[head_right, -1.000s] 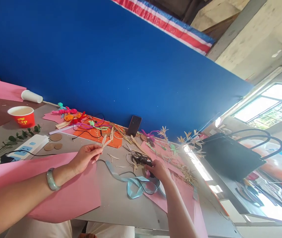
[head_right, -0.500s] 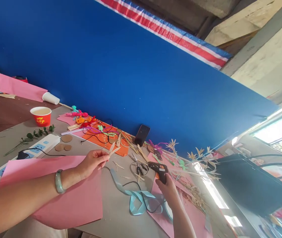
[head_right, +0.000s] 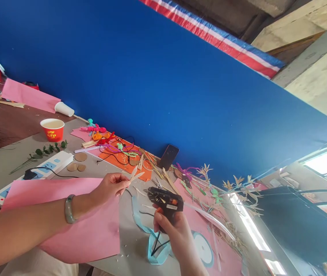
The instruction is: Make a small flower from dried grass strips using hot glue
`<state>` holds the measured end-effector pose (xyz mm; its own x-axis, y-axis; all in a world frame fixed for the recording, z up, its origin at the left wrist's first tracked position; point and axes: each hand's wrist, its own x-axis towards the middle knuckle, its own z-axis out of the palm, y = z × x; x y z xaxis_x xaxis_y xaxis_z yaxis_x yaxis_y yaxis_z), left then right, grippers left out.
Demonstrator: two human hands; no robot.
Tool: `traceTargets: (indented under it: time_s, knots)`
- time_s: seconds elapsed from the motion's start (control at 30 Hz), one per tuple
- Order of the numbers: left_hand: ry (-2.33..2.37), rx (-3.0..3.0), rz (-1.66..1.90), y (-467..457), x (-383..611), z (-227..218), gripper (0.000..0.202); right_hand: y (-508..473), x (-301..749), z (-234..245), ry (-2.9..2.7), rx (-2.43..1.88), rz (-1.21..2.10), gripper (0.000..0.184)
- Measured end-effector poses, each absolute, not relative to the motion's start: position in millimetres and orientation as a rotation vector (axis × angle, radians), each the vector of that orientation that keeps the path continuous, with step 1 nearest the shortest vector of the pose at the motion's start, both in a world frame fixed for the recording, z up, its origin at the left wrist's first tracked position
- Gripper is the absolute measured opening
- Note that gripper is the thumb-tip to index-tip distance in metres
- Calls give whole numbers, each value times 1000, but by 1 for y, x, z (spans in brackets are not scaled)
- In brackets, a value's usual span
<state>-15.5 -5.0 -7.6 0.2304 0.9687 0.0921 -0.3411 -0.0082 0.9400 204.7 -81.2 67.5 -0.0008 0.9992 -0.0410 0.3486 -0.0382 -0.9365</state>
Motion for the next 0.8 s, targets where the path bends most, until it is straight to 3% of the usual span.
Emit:
traceTargets:
  time_s: [0.4, 0.8]
  knots:
    - [767, 1074, 1204, -10, -16, -2, 17, -70, 178, 58, -1988, -1668, 240, 48]
    - [771, 1075, 1185, -11, -16, 1, 19, -67, 189, 45, -2051, -1732, -1, 52]
